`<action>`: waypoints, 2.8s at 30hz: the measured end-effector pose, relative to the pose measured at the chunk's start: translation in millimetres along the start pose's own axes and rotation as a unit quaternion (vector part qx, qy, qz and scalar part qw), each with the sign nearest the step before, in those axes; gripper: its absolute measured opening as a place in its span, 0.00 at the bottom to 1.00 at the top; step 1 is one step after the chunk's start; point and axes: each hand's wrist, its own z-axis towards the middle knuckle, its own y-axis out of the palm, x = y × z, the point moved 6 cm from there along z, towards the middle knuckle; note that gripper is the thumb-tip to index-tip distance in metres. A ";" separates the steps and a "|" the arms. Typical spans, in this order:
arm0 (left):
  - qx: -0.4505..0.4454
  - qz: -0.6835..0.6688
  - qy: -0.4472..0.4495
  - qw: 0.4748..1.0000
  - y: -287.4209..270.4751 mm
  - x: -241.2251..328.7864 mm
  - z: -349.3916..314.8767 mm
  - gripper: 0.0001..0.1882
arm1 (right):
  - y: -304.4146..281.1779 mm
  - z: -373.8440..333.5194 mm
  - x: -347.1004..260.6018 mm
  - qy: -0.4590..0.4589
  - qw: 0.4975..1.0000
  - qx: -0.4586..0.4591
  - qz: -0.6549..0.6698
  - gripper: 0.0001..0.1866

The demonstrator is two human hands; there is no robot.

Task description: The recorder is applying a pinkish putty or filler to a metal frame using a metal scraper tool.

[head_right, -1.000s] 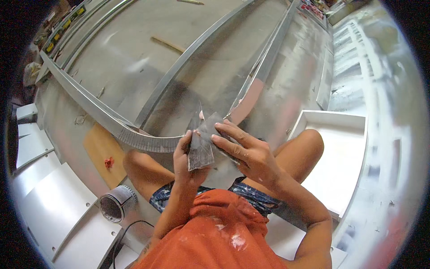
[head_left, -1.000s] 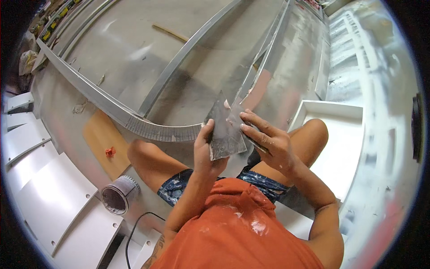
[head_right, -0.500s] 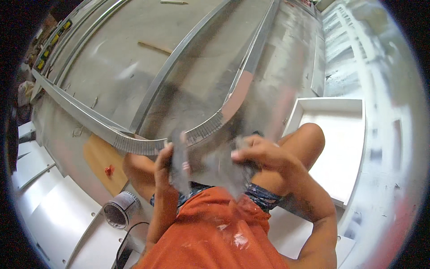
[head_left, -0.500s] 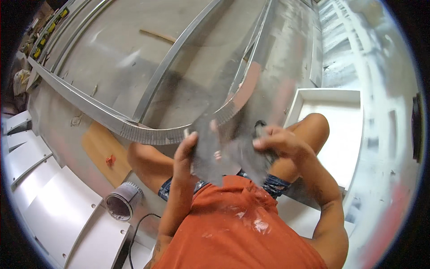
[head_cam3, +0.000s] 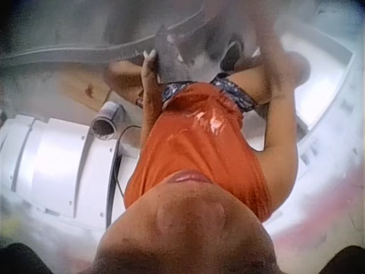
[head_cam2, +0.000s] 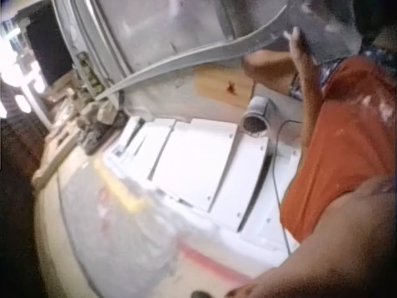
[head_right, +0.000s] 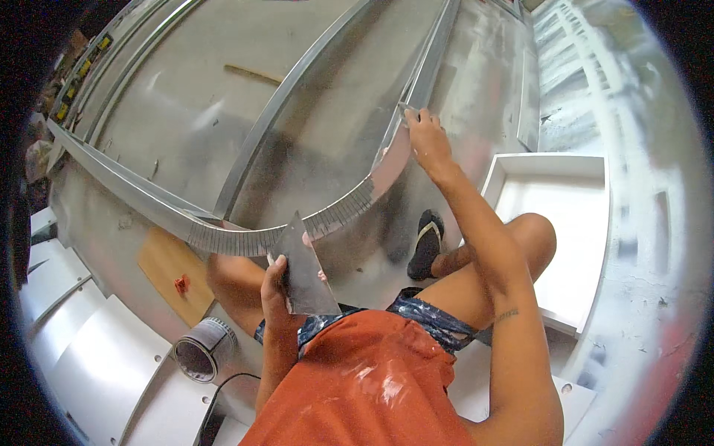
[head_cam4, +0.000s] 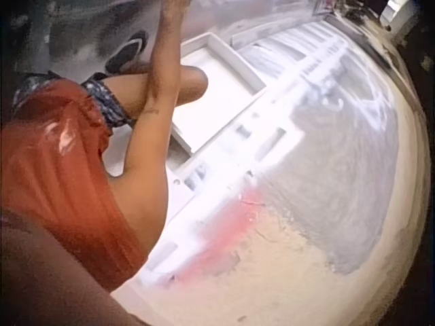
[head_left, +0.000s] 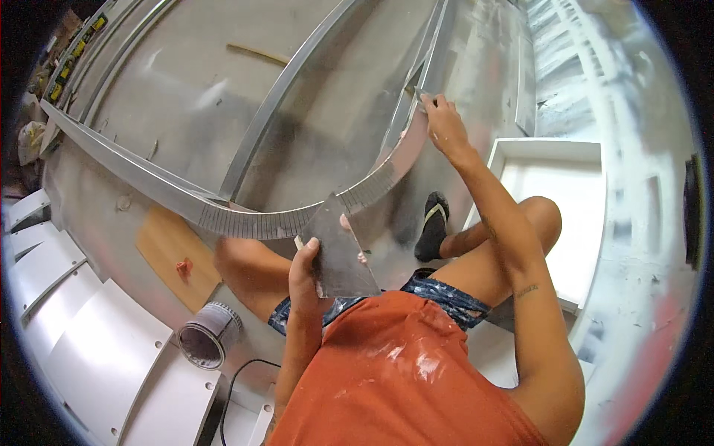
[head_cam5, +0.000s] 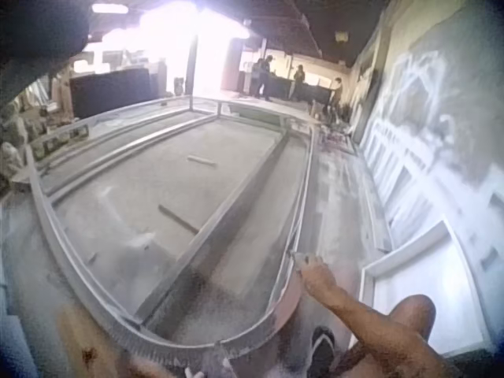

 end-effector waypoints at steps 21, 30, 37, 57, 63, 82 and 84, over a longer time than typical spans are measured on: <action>0.060 -0.040 -0.010 0.997 -26.0 3.3 18.4 0.19 | -52.6 -120.4 -139.3 -0.037 0.996 -0.082 0.006 0.27; 0.069 -0.079 -0.029 0.994 -5.9 -19.2 32.3 0.20 | -150.3 -134.1 -152.6 -0.019 0.937 -0.021 0.349 0.26; 0.075 -0.102 0.003 0.992 49.9 -19.1 16.2 0.22 | -154.9 -147.8 -159.9 -0.064 0.903 -0.001 0.425 0.33; 0.050 -0.042 0.078 0.995 -33.2 -25.2 -3.9 0.22 | -31.0 32.6 -72.0 -0.425 0.844 -0.302 -0.123 0.18; 0.088 0.001 0.108 0.990 -30.7 -19.5 -1.8 0.25 | -32.8 34.2 -63.0 -0.396 0.861 -0.316 -0.047 0.23; 0.061 -0.044 0.126 0.989 -23.4 -12.1 -2.8 0.22 | -49.7 11.0 -82.7 -0.399 0.861 -0.316 0.014 0.22; 0.065 -0.038 0.126 0.989 -27.8 -14.6 -1.0 0.22 | -50.0 6.2 -86.0 -0.408 0.863 -0.294 0.037 0.22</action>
